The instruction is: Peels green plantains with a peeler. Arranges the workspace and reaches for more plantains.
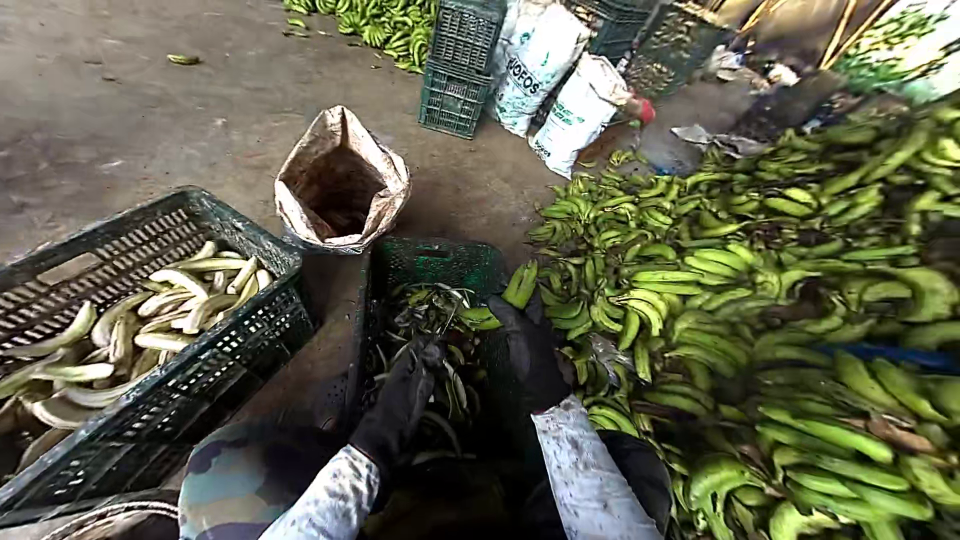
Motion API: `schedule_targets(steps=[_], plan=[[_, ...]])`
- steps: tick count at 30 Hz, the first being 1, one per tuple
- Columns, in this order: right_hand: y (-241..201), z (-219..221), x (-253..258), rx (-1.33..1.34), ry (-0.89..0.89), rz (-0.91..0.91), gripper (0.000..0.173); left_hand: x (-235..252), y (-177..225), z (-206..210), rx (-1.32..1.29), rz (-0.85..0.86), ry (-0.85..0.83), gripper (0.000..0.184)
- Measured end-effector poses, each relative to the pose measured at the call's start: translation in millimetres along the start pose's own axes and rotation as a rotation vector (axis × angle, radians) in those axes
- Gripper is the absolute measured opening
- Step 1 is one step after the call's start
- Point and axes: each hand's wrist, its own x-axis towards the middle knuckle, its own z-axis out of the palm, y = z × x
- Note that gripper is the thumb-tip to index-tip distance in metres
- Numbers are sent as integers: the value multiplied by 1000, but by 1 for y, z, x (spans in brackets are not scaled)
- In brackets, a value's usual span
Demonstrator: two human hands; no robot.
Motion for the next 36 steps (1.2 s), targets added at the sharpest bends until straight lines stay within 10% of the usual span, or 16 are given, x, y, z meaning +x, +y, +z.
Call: schedule_targets(steps=[9, 14, 26, 36], plan=[[-20, -10, -2, 79, 59, 5, 57, 4, 32, 51, -303, 175, -49, 70], [-39, -25, 10, 246, -74, 63, 49, 9, -29, 37, -76, -246, -193, 62], [-4, -35, 11, 440, -74, 290, 48, 37, 56, 25, 844, 160, -252, 53], [9, -10, -18, 525, -148, 411, 47, 83, 42, 2, 960, 202, 267, 45]])
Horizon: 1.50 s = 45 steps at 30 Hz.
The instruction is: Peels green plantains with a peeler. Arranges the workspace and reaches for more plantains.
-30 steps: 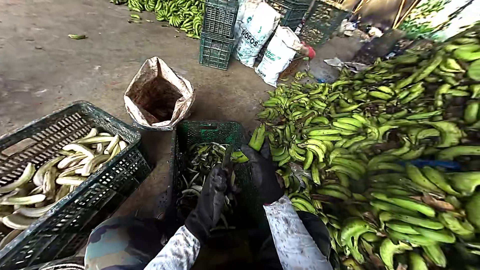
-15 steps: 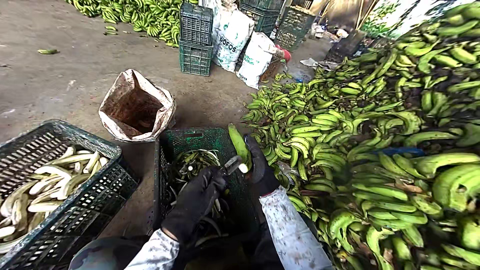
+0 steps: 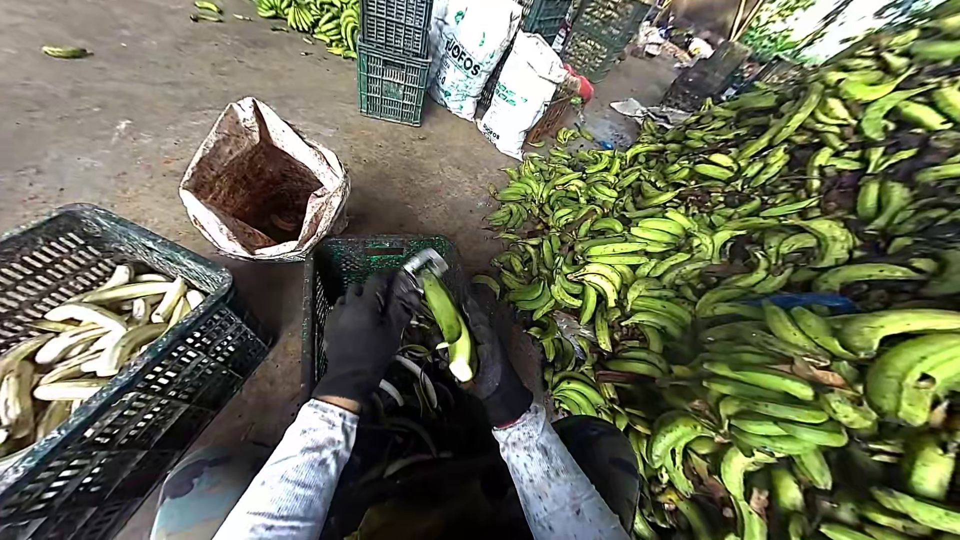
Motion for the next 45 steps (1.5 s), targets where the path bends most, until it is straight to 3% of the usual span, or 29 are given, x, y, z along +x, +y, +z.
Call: schedule_targets(steps=[3, 5, 8, 11, 14, 16, 19, 21, 27, 29, 31, 34, 36, 37, 39, 40, 45], plan=[[-5, -13, -4, 136, -49, 28, 48, 10, -8, -19, -150, -83, 0, 45], [-12, -24, -2, 151, -47, -38, 44, -2, 2, -26, -203, -31, -143, 40], [-22, -31, 6, -45, 35, -293, 33, -29, 16, -18, -359, 80, -417, 36], [-22, -39, 12, -164, 87, -396, 35, -47, 21, -5, -403, 195, -518, 42], [-12, -42, 9, -141, -31, -333, 32, -36, 12, 4, -258, 234, -435, 41], [-5, -33, 1, -159, -97, -294, 30, -24, 6, 4, -121, 257, -277, 40], [-3, -29, -7, -82, -154, -120, 32, -6, -1, -2, -71, 139, -41, 39], [-4, -31, -12, -80, -147, -117, 34, 2, -6, -11, -126, 44, 9, 45], [-20, -25, 10, -170, 164, -529, 34, -47, 17, 1, -384, 144, -282, 43], [-29, -14, 16, -219, 323, -617, 50, -61, 23, 11, -362, 184, -296, 47], [-32, -4, 19, -283, 405, -649, 52, -62, 25, 15, -327, 209, -244, 51], [-27, -8, 13, -346, 164, -537, 37, -43, 17, 10, -235, 192, -219, 47], [-20, -12, 2, -328, -127, -317, 29, -24, 11, 0, -208, 100, -221, 42], [-17, -9, -4, -291, -246, -152, 28, -15, 6, -4, -212, 44, -209, 40], [-10, -5, -7, -229, -377, 70, 46, 0, -9, -9, -217, -28, -162, 41], [-6, -7, -6, -221, -367, 74, 51, 2, -14, -10, -220, -30, -144, 43], [-19, -16, 3, -181, -40, -251, 35, -23, 2, 1, -322, 114, -202, 44]])
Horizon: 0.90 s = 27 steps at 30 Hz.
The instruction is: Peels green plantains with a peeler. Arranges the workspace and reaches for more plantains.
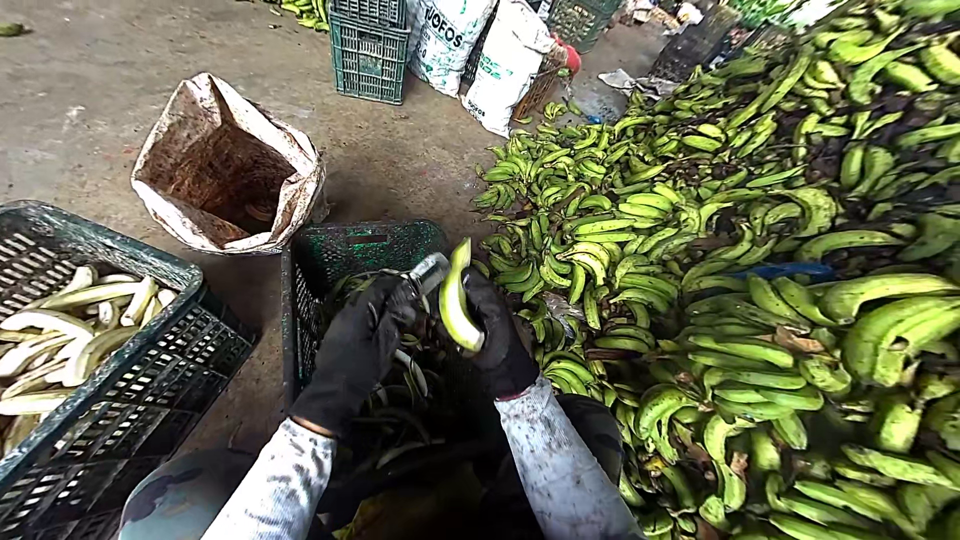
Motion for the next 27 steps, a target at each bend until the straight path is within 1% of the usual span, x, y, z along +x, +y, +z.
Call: schedule_targets(steps=[2, 3, 6, 8, 10, 11, 13, 15, 17, 20, 22, 23, 24, 26, 27], plan=[[-8, 3, 9, 36, 130, -109, 30, -11, 5, 14, 15, 59, -23, 51], [-8, 4, 16, 77, 191, -167, 29, -16, 8, 20, 34, 84, -4, 53], [-11, 11, 29, 160, 393, -321, 31, -26, 15, 35, 121, 151, 122, 55], [-13, 18, 31, 190, 499, -364, 36, -30, 19, 40, 168, 156, 157, 57], [-10, 22, 28, 146, 525, -366, 39, -30, 20, 42, 176, 133, 144, 56], [-7, 23, 26, 111, 504, -344, 40, -29, 19, 42, 173, 122, 137, 54], [-5, 20, 23, 83, 407, -278, 35, -23, 14, 39, 177, 101, 119, 53], [-3, 14, 20, 96, 226, -189, 31, -14, 10, 32, 163, 55, 87, 51], [-3, 7, 12, 93, 60, -58, 31, -5, 8, 21, 165, -4, 55, 46], [-6, -8, 0, 62, -186, 97, 29, 7, -4, 9, 196, 9, 43, 44], [-10, -12, -8, 59, -325, 223, 27, 14, -12, 7, 154, 29, 50, 41], [-12, -11, -11, 63, -392, 268, 26, 17, -16, 6, 124, 9, 49, 40], [-13, -10, -15, 36, -440, 307, 29, 19, -19, 5, 94, -43, 35, 41], [-14, -11, -18, -49, -512, 330, 49, 22, -23, 2, 67, -130, 23, 43], [-13, -13, -17, -97, -489, 308, 54, 21, -21, 1, 62, -154, 17, 45]])
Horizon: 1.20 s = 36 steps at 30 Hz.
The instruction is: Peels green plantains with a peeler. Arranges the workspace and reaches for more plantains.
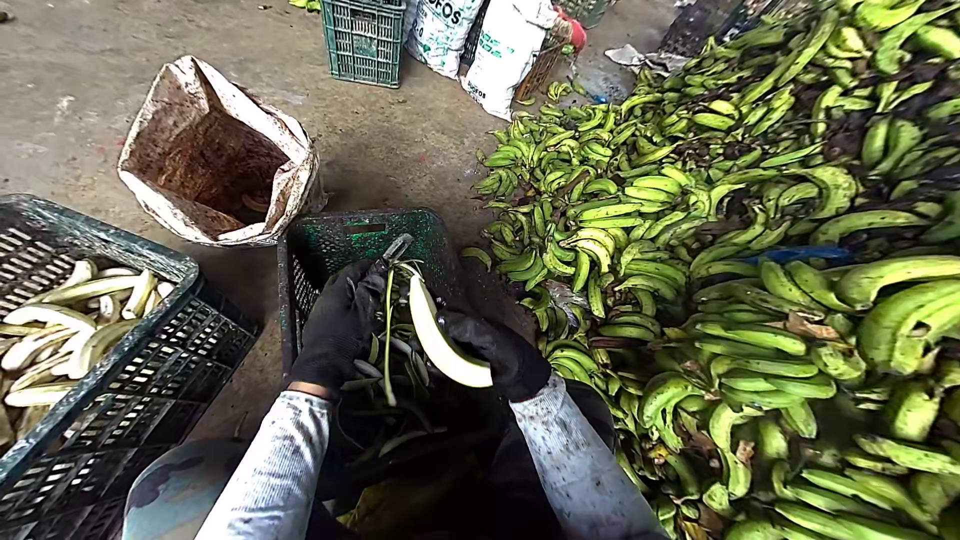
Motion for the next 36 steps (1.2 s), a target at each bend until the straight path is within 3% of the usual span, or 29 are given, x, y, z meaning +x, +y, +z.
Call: schedule_targets(steps=[2, 6, 8, 11, 15, 18, 21, 23, 25, 27, 31, 34, 36], plan=[[0, -3, 2, -20, 158, -61, 48, -5, 6, 0, -9, 7, -21, 48], [-8, -6, 14, 368, 419, -284, 30, -22, 16, 18, 12, 244, -9, 48], [-12, -8, 25, 603, 457, -414, 37, -29, 20, 28, 95, 404, 57, 52], [-19, -5, 34, 945, 503, -469, 46, -33, 21, 35, 187, 516, 181, 58], [-15, -2, 40, 1121, 470, -495, 49, -32, 20, 38, 265, 586, 334, 61], [-8, 0, 41, 930, 456, -487, 48, -31, 20, 34, 256, 499, 242, 54], [-3, 1, 31, 609, 432, -463, 43, -27, 19, 27, 185, 317, 41, 49], [-4, 0, 25, 544, 452, -380, 41, -25, 14, 28, 214, 352, 41, 50], [-7, -2, 27, 481, 583, -296, 35, -28, 12, 32, 255, 410, 75, 50], [-5, -4, 25, 290, 655, -260, 31, -29, 12, 36, 259, 374, 64, 49], [5, -9, 6, -266, 504, -208, 40, -21, 16, 31, 199, 145, 9, 43], [3, -3, 2, -279, 446, -115, 44, -14, 20, 24, 121, -15, -16, 42], [4, 0, 3, -144, 404, -76, 42, -9, 20, 20, 52, -115, -3, 45]])
